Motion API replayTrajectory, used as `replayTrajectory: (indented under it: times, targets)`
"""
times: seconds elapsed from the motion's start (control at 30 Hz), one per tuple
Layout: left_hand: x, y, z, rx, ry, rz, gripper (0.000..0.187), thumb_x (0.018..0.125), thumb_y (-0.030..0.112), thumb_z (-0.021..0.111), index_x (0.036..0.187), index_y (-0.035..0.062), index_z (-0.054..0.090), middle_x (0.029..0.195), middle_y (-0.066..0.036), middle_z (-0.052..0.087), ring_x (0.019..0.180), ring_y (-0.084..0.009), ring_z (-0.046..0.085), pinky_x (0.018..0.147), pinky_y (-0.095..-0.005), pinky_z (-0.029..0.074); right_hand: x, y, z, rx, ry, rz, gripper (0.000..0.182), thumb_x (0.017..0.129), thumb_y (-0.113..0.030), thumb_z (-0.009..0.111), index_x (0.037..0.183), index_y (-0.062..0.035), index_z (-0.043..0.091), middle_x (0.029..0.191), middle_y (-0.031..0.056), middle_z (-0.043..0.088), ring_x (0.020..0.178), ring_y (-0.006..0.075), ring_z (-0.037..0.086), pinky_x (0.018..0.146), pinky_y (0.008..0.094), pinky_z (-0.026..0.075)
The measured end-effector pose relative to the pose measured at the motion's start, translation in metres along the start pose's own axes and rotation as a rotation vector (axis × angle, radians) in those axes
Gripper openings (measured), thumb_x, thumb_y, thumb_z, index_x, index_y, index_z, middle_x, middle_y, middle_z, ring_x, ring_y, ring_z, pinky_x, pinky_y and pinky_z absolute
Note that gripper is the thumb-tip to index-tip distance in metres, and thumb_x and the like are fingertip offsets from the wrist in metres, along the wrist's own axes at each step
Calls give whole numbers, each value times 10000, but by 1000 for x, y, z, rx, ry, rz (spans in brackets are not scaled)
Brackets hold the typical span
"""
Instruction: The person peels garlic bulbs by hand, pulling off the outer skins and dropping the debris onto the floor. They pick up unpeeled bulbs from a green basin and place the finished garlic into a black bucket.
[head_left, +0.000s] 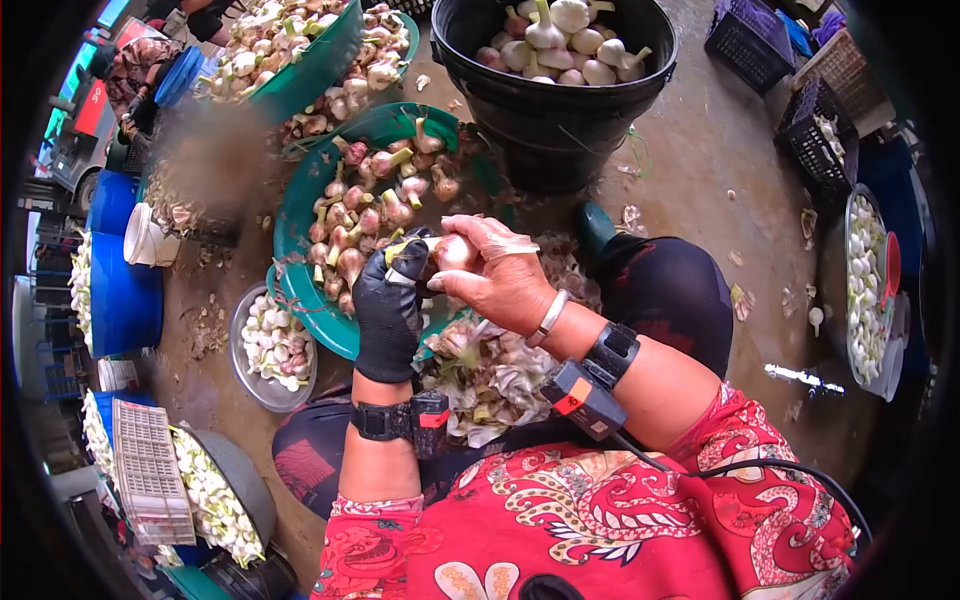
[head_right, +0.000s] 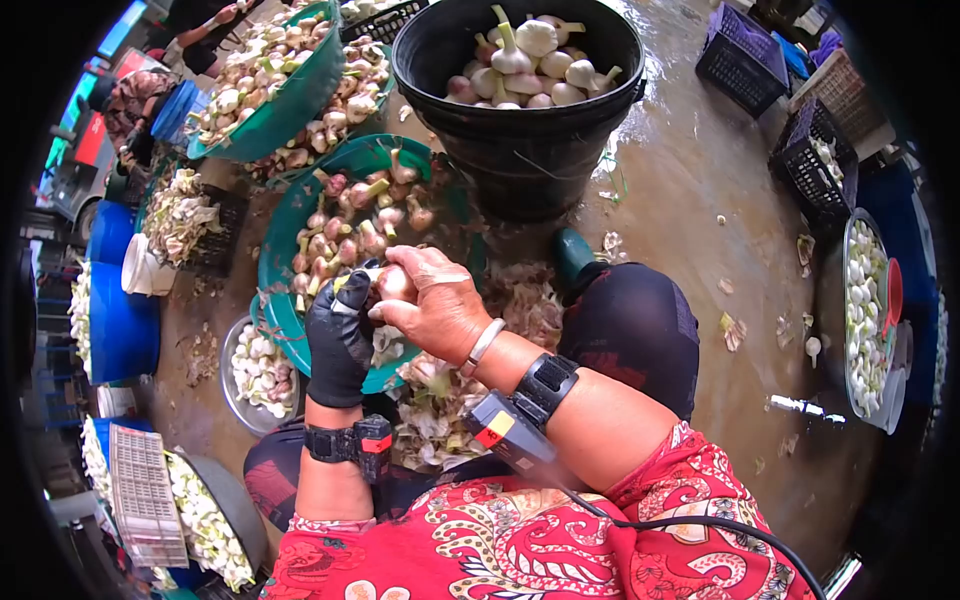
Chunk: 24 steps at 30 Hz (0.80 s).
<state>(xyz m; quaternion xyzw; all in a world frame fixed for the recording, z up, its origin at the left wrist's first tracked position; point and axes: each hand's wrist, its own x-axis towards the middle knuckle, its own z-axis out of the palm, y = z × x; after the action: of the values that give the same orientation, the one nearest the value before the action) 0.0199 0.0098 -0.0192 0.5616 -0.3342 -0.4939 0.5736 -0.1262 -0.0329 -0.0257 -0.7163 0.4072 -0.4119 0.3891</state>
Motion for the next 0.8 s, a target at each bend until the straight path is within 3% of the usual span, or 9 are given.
replayTrajectory:
  times: [0.1, 0.17, 0.5, 0.57, 0.63, 0.67, 0.7, 0.77, 0.8]
  targets:
    - [-1, 4, 1, -21, -44, -50, 220, 950, 157, 515, 1061, -5, 614, 943, -69, 660, 791, -127, 636, 676, -254, 524, -1, 11, 6, 84, -32, 96, 557, 698, -135, 786, 1182, -6, 541, 898, 78, 632, 748, 100, 594, 699, 250, 505]
    - [-1, 4, -3, -68, -67, -63, 245, 888, 75, 576, 1113, -17, 598, 976, -92, 656, 833, -149, 646, 703, -278, 555, -2, 14, 10, 444, -87, 346, 533, 683, -210, 761, 1130, -1, 561, 872, 172, 639, 796, 313, 636, 747, 355, 503]
    - [0, 7, -3, -34, -36, -57, 227, 882, 53, 560, 1092, -21, 600, 948, -94, 658, 787, -155, 649, 701, -284, 548, -1, 18, 21, 339, -44, 126, 569, 765, -169, 694, 1225, 66, 453, 815, 147, 630, 708, 308, 608, 714, 377, 499]
    - [-1, 10, -6, -16, -31, -56, 228, 871, 33, 551, 1087, -17, 605, 933, -88, 659, 771, -149, 645, 689, -281, 543, -3, 26, 30, 335, 1, 43, 552, 816, -187, 654, 1240, 79, 422, 791, 121, 631, 669, 255, 606, 656, 347, 496]
    - [-2, 15, -13, 240, -68, -38, 241, 836, -3, 539, 1065, -11, 613, 907, -78, 657, 731, -136, 631, 655, -266, 528, 1, 6, 8, 708, -215, 477, 539, 874, -245, 581, 1274, 66, 394, 764, 85, 620, 618, 175, 596, 582, 301, 487]
    - [-5, 17, -14, 241, -43, -73, 242, 809, -16, 529, 1032, -5, 622, 893, -64, 653, 730, -133, 617, 654, -267, 510, 6, -4, -3, 693, -304, 628, 445, 909, -311, 496, 1181, 40, 479, 726, 60, 595, 572, 118, 566, 506, 256, 461]
    - [-6, 15, -16, 238, -39, -77, 242, 809, -16, 529, 1032, -5, 622, 893, -64, 653, 730, -133, 617, 654, -267, 510, 15, 2, -8, 719, -552, 663, 374, 905, -336, 451, 1046, -1, 538, 698, 78, 590, 524, 135, 551, 453, 265, 441]
    - [-7, 12, -24, 439, -147, 155, 209, 802, -6, 558, 997, 9, 633, 881, -50, 653, 758, -133, 612, 681, -280, 501, 13, 1, -13, 1045, -766, 1032, 310, 898, -325, 449, 927, -36, 556, 679, 88, 594, 503, 140, 548, 422, 258, 413]
    - [-7, 20, -25, 788, -233, 450, 224, 789, -7, 589, 1004, 26, 646, 884, -48, 654, 797, -119, 606, 710, -286, 493, 11, -8, -18, 1077, -881, 990, 291, 891, -306, 456, 922, -37, 564, 688, 96, 603, 496, 149, 556, 423, 262, 413]
